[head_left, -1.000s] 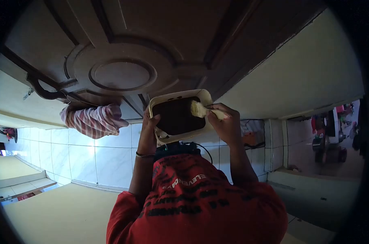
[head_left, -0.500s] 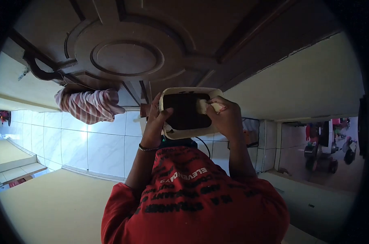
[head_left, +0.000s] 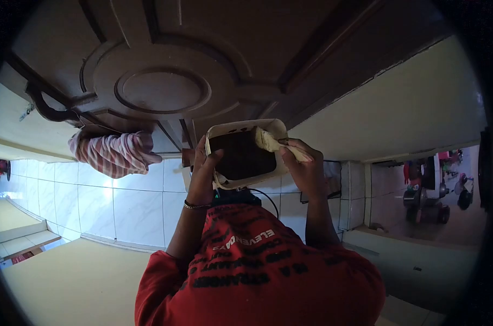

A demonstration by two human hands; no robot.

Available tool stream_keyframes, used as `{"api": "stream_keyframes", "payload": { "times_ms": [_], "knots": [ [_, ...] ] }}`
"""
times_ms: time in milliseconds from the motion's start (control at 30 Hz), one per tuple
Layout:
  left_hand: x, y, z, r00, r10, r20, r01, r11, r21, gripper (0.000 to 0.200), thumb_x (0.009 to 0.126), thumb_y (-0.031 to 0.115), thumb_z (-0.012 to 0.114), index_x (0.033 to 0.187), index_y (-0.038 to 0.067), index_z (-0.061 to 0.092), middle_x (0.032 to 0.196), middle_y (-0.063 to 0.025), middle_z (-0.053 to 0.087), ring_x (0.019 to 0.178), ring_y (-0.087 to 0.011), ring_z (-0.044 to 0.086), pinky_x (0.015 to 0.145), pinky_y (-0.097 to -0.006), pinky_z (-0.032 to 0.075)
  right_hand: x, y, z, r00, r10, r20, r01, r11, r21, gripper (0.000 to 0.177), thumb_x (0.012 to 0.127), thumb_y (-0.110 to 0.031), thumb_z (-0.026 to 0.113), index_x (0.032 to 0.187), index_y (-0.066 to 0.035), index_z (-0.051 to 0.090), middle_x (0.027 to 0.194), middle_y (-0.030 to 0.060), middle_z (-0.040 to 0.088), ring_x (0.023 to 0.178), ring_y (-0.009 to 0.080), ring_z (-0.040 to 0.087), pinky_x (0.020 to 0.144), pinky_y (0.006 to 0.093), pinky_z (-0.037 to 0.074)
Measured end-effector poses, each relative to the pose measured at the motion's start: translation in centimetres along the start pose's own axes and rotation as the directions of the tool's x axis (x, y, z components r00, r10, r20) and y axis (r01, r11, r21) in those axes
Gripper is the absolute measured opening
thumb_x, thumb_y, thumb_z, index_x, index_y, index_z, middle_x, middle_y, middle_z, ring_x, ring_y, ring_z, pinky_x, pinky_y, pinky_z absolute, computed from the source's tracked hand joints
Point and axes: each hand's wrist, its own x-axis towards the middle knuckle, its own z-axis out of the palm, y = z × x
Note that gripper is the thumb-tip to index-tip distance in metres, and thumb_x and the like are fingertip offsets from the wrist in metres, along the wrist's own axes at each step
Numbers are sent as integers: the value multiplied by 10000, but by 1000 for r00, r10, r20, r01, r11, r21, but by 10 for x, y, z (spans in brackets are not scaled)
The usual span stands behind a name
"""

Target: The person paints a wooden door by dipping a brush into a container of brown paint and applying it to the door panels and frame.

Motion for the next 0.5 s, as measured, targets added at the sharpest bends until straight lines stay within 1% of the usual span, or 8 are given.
{"api": "stream_keyframes", "payload": {
  "times_ms": [133,233,300,333,367,433,467,500],
  "knots": [
    [2,-1,-1,1000,6,-11,-6,1000,-3,675,912,207,608,1477,31,283,1388,-124,463,1292,-213,444,1090,-347,338,-3,17,5,999,42,-8,-41,994,97,216,894,-124,686,1046,31,686,886,102,718,775,104,646,694,259,516],
    [0,0,2,1000,29,1,-29,999,24,657,914,199,602,1472,34,297,1387,-122,464,1292,-207,441,1089,-349,342,-6,17,14,999,-23,-41,29,988,153,213,876,-105,700,1045,24,684,903,116,715,798,132,666,711,269,521],
    [-3,-1,6,1000,12,10,-12,1000,24,645,915,195,597,1468,34,307,1386,-122,465,1292,-206,441,1089,-349,342,-6,13,21,970,-245,11,244,969,49,205,862,-85,707,1041,12,684,952,133,710,834,185,687,735,292,529],
    [-3,0,7,1000,-3,16,3,1000,17,633,916,191,593,1464,33,317,1385,-122,467,1292,-205,440,1090,-348,343,-7,8,23,973,-216,86,209,974,86,216,838,-60,718,1041,1,677,999,142,699,875,245,690,762,323,534],
    [-2,-1,6,1000,3,13,-3,1000,20,633,916,191,593,1464,33,317,1385,-122,467,1292,-205,440,1090,-348,343,-6,9,26,971,-221,88,213,973,91,216,838,-60,718,1041,1,677,999,142,699,875,245,690,762,323,534],
    [1,-4,3,1000,-2,20,3,999,-47,613,921,185,580,1457,28,327,1383,-123,469,1291,-206,442,1091,-346,344,-5,14,30,891,-442,101,442,897,29,204,842,-28,706,1040,6,671,965,128,689,848,205,678,741,305,528],
    [0,-5,2,1000,7,16,-6,999,-48,613,921,185,580,1457,28,327,1383,-123,469,1291,-206,442,1091,-346,344,-7,12,29,896,-428,118,425,904,46,227,830,-15,710,1050,11,661,988,131,679,877,214,673,746,311,526],
    [-1,-4,3,999,36,18,-35,999,-17,574,942,209,559,1446,43,340,1379,-115,474,1280,-212,465,1069,-349,380,-7,12,29,891,-437,122,434,900,50,227,830,-15,710,1050,11,661,988,131,679,877,214,673,746,311,526]
  ]
}}
